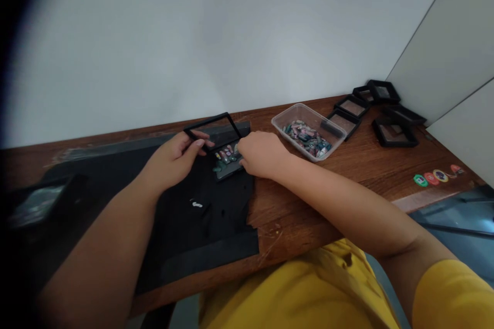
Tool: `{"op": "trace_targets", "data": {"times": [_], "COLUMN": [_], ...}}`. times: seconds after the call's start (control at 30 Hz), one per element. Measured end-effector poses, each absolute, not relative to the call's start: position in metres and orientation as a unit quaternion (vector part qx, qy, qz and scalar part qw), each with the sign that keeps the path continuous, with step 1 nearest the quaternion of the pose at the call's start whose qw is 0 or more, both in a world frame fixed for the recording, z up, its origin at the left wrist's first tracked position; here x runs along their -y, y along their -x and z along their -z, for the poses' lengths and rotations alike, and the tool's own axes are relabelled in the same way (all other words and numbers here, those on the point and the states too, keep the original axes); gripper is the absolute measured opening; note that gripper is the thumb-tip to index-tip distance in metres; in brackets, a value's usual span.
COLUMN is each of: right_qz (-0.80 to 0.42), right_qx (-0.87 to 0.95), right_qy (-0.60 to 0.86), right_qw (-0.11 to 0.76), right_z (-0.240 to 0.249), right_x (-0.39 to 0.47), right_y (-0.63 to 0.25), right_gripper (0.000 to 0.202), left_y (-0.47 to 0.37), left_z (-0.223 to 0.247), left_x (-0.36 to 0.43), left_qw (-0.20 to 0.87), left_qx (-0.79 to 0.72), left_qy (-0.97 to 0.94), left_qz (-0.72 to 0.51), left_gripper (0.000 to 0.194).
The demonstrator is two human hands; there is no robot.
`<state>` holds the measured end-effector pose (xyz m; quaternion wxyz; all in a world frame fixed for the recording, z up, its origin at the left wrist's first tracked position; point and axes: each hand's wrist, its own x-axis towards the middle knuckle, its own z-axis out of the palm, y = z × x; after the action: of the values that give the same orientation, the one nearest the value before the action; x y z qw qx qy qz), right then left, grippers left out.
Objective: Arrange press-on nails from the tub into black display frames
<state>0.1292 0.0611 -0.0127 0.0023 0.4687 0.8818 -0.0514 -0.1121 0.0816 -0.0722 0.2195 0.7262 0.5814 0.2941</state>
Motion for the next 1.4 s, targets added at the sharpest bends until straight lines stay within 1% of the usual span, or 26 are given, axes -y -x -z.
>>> {"op": "trace_targets", "data": {"times": [0.37,0.5,0.67,0.97,1.27,1.4], "right_qz": [0.106,0.088,0.033,0.044,0.057,0.078], "right_qx": [-0.854,-0.863,-0.89,-0.889,-0.889,-0.887], "right_qy": [-0.509,-0.497,-0.454,-0.452,-0.45,-0.446], "right_qw": [-0.007,0.003,-0.001,-0.058,-0.063,-0.096], "right_z": [0.013,0.012,0.015,0.032,0.034,0.033], "right_x": [-0.064,-0.062,-0.06,-0.071,-0.075,-0.076], "right_y": [-0.13,-0.129,-0.126,-0.128,-0.132,-0.132], "right_gripper": [0.023,0.023,0.029,0.028,0.02,0.019], "left_y": [0.11,0.11,0.109,0.11,0.107,0.107], "left_z": [0.07,0.069,0.069,0.07,0.068,0.067], "left_x": [-0.081,-0.081,-0.081,-0.081,-0.08,-0.08], "left_qw": [0.203,0.208,0.207,0.198,0.212,0.216], "left_qx": [-0.58,-0.582,-0.581,-0.585,-0.586,-0.589], "left_qy": [-0.733,-0.73,-0.73,-0.732,-0.724,-0.721], "left_qz": [-0.291,-0.292,-0.294,-0.287,-0.296,-0.293], "left_gripper": [0.033,0.031,0.031,0.031,0.031,0.029]}}
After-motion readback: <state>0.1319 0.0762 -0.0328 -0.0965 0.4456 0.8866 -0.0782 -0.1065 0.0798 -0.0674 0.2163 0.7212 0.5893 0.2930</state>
